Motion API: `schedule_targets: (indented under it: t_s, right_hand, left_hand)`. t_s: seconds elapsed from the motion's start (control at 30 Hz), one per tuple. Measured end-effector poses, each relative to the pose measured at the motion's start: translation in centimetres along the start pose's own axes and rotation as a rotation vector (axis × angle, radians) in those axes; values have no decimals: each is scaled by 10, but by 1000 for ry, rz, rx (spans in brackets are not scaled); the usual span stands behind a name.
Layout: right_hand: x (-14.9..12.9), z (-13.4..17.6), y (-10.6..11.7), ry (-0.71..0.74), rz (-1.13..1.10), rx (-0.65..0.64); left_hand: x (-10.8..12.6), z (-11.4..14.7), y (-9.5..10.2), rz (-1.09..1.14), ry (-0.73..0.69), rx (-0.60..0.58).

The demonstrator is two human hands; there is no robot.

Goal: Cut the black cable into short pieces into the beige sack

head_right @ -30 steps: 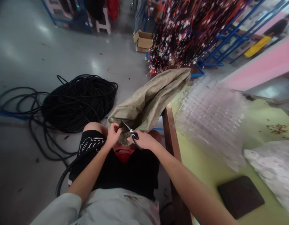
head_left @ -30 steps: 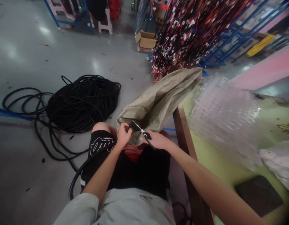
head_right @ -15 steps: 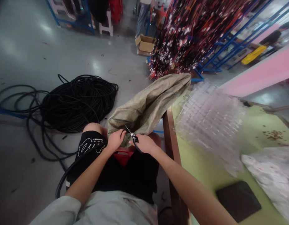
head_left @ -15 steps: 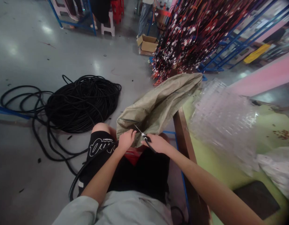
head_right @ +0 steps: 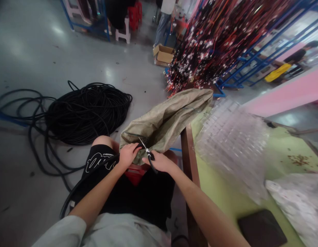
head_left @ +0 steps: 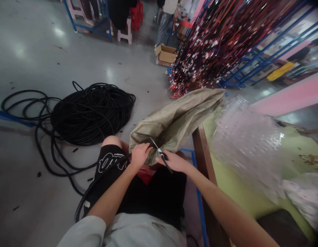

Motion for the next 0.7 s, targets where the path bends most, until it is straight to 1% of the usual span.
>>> schedule_targets:
  t_s: [0.17, 0.23, 0.33, 0.43, 0.5, 0.57, 0.63, 0.7]
  right_hand:
    - [0, 2, -4, -40, -5, -40]
    - [1, 2, -4, -43, -13, -23]
    - [0, 1, -5, -13, -43, 7]
    - [-4, 1, 0, 14, -23, 36]
    - [-9, 2, 4, 38, -4, 48]
    - [-14, 2, 7, 71, -17, 41]
    - [-17, 3, 9, 97, -52, 45]
    - [-18, 3, 11, 109, -76, 62]
  left_hand:
    - [3, 2, -2, 39, -33, 6]
    - [2, 2, -1, 31, -20, 11]
    - [0, 2, 4, 31, 10, 35]
    - [-4, 1, 9, 124, 57, 41]
    - [-7, 1, 9, 233, 87, 16]
    - [-12, -1, 6, 404, 105, -41]
    - [-15, -3, -3, 662, 123, -140]
    - [-15, -3, -17, 949, 168, -272]
Point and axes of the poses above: each hand's wrist, its own z-axis away from the middle knuckle, its own y-axis out of the back of the hand, x = y × z, the point moved 10 cm from there along -z, towards the middle knuckle, and after that the axes turned 6 degrees about -x, right-handed, at the moved point
